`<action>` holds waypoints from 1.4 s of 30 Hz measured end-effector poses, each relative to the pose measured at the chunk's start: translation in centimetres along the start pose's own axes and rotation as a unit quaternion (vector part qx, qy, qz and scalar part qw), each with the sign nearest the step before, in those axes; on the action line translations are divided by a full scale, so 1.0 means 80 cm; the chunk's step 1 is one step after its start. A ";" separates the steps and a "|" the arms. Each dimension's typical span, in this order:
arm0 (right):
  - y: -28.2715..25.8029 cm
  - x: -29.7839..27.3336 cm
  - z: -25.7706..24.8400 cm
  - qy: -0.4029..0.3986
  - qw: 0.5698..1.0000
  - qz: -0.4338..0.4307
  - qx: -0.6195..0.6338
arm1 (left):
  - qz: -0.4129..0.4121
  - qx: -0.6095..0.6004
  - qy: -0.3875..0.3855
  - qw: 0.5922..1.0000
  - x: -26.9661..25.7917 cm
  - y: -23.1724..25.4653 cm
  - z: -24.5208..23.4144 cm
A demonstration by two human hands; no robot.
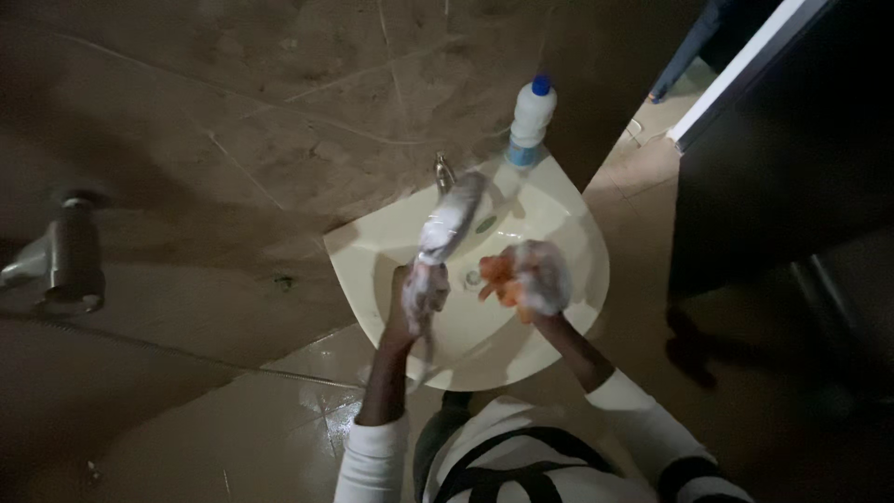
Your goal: The person scrubs a shower head with an orange sponge under running water in a sink. They repeatedly rub the sponge against the shower head to remove soap and dirt, rinsing it frequently.
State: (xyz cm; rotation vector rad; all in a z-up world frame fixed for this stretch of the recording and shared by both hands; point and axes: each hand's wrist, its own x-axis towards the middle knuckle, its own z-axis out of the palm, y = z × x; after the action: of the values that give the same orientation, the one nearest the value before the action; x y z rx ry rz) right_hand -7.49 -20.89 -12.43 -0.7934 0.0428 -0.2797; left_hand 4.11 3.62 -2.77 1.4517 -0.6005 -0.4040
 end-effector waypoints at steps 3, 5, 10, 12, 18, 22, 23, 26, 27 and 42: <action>-0.030 -0.001 0.029 0.028 0.999 -0.032 0.008 | 0.164 0.239 -0.131 0.948 0.024 0.047 -0.007; -0.035 -0.007 0.043 0.035 0.999 -0.038 0.011 | 0.149 0.307 -0.183 0.922 0.031 0.068 0.016; -0.059 0.009 0.061 0.047 0.995 -0.074 0.041 | 0.055 0.507 -0.113 0.853 0.027 0.066 0.048; -0.076 0.015 0.071 0.034 0.995 -0.077 0.059 | 0.054 0.526 -0.110 0.842 0.016 0.048 0.043; -0.123 0.017 0.088 -0.038 0.992 -0.052 0.110 | -0.001 0.550 -0.038 0.834 0.000 -0.023 0.008; -0.193 0.041 0.064 -0.046 0.983 -0.102 0.143 | 0.013 0.552 0.115 0.826 -0.008 -0.034 -0.012; -0.206 0.041 0.061 -0.036 0.981 -0.111 0.153 | -0.008 0.546 0.118 0.829 -0.010 -0.031 -0.012; -0.208 0.036 0.064 -0.030 0.981 -0.109 0.160 | -0.045 0.526 0.115 0.841 0.005 -0.028 0.008; -0.193 0.033 0.073 -0.038 0.983 -0.091 0.154 | -0.042 0.525 0.101 0.844 0.015 -0.028 0.021; -0.060 0.040 -0.006 0.095 0.994 -0.047 0.015 | 0.011 0.551 0.173 0.816 -0.012 0.051 0.087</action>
State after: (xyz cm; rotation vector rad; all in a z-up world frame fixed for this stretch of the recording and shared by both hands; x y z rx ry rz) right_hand -5.60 -25.28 -9.18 -0.7380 0.1805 -0.4429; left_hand -1.21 -0.96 1.22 2.5481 -0.5613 0.3278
